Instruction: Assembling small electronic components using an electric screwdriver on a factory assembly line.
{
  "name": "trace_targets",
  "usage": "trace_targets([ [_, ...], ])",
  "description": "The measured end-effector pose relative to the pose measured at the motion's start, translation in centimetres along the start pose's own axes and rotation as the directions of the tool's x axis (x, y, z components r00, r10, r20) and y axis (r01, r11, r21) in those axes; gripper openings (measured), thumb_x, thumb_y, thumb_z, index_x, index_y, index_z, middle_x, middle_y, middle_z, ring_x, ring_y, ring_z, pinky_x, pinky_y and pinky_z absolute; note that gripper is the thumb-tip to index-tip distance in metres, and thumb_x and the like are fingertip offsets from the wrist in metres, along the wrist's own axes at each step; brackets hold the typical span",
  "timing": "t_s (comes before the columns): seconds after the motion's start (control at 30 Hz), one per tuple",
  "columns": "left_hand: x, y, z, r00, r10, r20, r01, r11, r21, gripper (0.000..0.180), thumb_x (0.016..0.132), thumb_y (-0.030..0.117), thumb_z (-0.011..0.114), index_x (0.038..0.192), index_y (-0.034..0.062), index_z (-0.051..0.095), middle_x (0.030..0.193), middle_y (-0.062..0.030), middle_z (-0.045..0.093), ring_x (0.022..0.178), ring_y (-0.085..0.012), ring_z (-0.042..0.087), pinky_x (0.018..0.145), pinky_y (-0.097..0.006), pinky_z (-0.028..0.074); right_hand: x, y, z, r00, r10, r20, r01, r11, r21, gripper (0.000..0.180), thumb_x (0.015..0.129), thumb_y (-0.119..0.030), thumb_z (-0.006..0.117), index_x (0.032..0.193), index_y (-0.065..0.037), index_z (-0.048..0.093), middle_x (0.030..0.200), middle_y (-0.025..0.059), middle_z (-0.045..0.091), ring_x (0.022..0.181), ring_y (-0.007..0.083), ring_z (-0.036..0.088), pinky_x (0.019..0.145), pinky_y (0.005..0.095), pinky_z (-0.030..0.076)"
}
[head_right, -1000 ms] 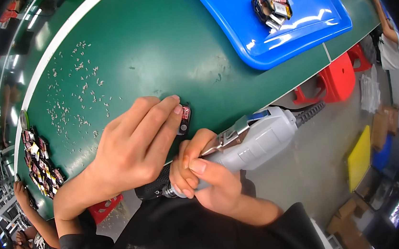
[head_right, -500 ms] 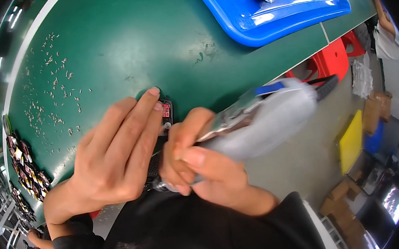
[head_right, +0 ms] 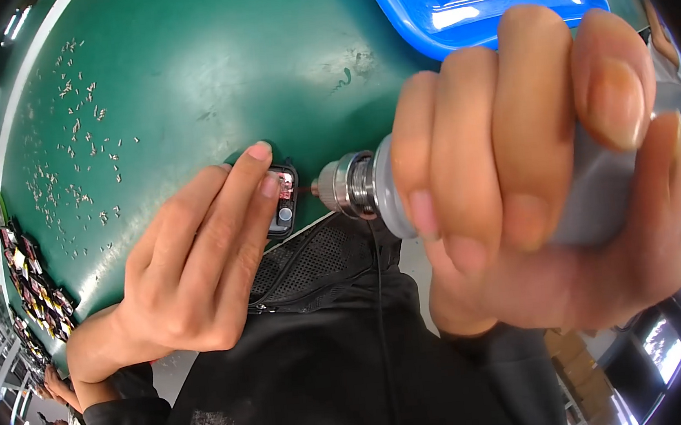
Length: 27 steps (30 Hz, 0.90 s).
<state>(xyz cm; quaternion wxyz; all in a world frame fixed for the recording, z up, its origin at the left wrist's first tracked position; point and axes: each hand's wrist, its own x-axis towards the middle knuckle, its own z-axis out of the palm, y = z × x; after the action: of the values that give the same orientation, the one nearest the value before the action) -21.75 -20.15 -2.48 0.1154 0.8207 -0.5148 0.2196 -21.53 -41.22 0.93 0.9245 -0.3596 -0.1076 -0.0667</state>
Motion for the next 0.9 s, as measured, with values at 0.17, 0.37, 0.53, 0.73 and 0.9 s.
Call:
trace_targets([
  [0.17,-0.1,-0.2,0.1,1.000,-0.011,-0.008,0.011,1.000,-0.014,0.030,0.059,-0.004,0.071,0.088,-0.0125,0.068,0.094,-0.0215,0.068,0.076,-0.0247,0.063,0.059,-0.029,0.052,0.6,0.3,-0.3,1.000,0.029,0.003,-0.028,0.997,-0.077,0.012,0.085,-0.016,0.054,0.089,-0.007,0.047,0.059,0.0006,0.044,0.045,0.0096,0.043,0.052,0.0249,0.038],
  [0.37,-0.3,-0.2,0.5,0.998,-0.029,-0.050,0.028,0.999,-0.028,0.034,0.054,-0.002,0.069,0.086,-0.0125,0.067,0.094,-0.0215,0.068,0.075,-0.0248,0.063,0.057,-0.028,0.052,1.2,0.1,-0.1,0.987,0.128,0.098,-0.117,0.987,-0.113,0.012,0.084,-0.015,0.055,0.084,-0.008,0.046,0.058,0.0010,0.044,0.044,0.0106,0.043,0.052,0.0252,0.039],
  [0.53,-0.3,-0.3,0.8,0.993,-0.062,-0.100,0.046,0.987,-0.156,0.034,0.052,-0.001,0.065,0.084,-0.0147,0.065,0.094,-0.0226,0.068,0.073,-0.0265,0.062,0.056,-0.029,0.051,1.6,-0.1,0.4,0.952,0.230,0.200,-0.174,0.949,-0.264,0.011,0.084,-0.015,0.055,0.079,-0.010,0.047,0.058,0.0002,0.045,0.043,0.0086,0.045,0.050,0.0239,0.040],
  [0.73,-0.4,-0.4,0.8,0.995,-0.046,-0.089,0.030,0.983,-0.180,0.032,0.055,0.001,0.064,0.084,-0.0145,0.063,0.097,-0.0237,0.066,0.076,-0.0279,0.060,0.060,-0.032,0.052,2.2,0.8,0.1,0.911,0.245,0.332,-0.165,0.954,-0.251,0.014,0.087,-0.020,0.055,0.080,-0.011,0.046,0.059,-0.0008,0.047,0.044,0.0069,0.044,0.051,0.0221,0.042],
  [0.9,-0.6,-0.5,-0.2,0.998,-0.037,-0.043,0.031,0.991,-0.132,0.034,0.056,0.001,0.064,0.087,-0.0138,0.064,0.101,-0.0240,0.065,0.083,-0.0286,0.060,0.066,-0.034,0.053,2.5,1.1,0.9,0.889,0.242,0.389,-0.130,0.947,-0.292,0.017,0.088,-0.023,0.055,0.081,-0.012,0.044,0.060,-0.0013,0.046,0.045,0.0070,0.044,0.052,0.0218,0.042],
])
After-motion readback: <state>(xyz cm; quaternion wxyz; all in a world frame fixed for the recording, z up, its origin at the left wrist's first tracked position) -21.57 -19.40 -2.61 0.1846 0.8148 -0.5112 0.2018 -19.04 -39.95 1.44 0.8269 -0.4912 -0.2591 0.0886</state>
